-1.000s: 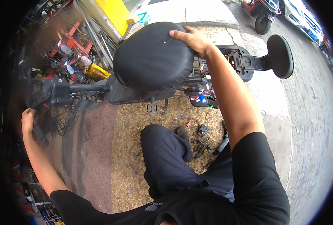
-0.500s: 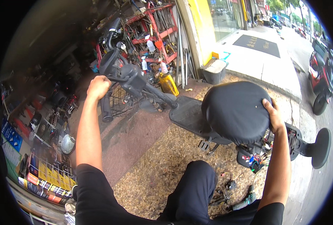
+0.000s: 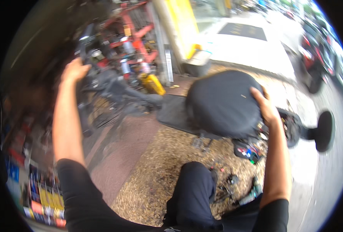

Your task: The person repairs the wiring under the seat of a scooter. They use pliers to strip and cut wires, then connect multiple wire harnesses together. The person briefly tests the scooter's handlebar controls before continuing to connect additional wires.

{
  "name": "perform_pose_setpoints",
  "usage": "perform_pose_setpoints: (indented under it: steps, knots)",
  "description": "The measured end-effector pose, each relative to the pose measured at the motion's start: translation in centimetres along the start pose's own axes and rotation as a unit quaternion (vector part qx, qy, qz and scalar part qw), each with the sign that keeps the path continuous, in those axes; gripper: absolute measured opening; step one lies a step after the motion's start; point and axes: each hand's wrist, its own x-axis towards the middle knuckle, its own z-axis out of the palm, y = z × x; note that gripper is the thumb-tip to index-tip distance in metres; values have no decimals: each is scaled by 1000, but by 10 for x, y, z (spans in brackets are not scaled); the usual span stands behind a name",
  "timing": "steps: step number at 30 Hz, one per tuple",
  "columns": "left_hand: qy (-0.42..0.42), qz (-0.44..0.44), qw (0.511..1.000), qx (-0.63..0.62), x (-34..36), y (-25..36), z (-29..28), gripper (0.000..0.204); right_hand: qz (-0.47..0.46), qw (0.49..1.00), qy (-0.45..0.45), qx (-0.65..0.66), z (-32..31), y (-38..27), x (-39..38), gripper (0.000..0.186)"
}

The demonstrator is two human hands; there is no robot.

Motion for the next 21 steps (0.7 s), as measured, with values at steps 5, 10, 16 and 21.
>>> perform_pose_setpoints:
  steps: [5, 10, 16, 21]
  knots:
    - [79, 78, 993, -41, 127, -25, 52, 42, -16, 986, 64, -151, -5, 1, -7, 96]
    - [41, 59, 996, 43, 206, -60, 90, 32, -69, 996, 37, -33, 0, 5, 2, 79]
    - [51, -1, 994, 93, 192, -49, 99, 33, -91, 996, -9, -11, -7, 11, 8, 81]
    - [17, -75, 983, 165, 219, -67, 122, 46, -74, 996, -17, -46, -9, 9, 9, 83]
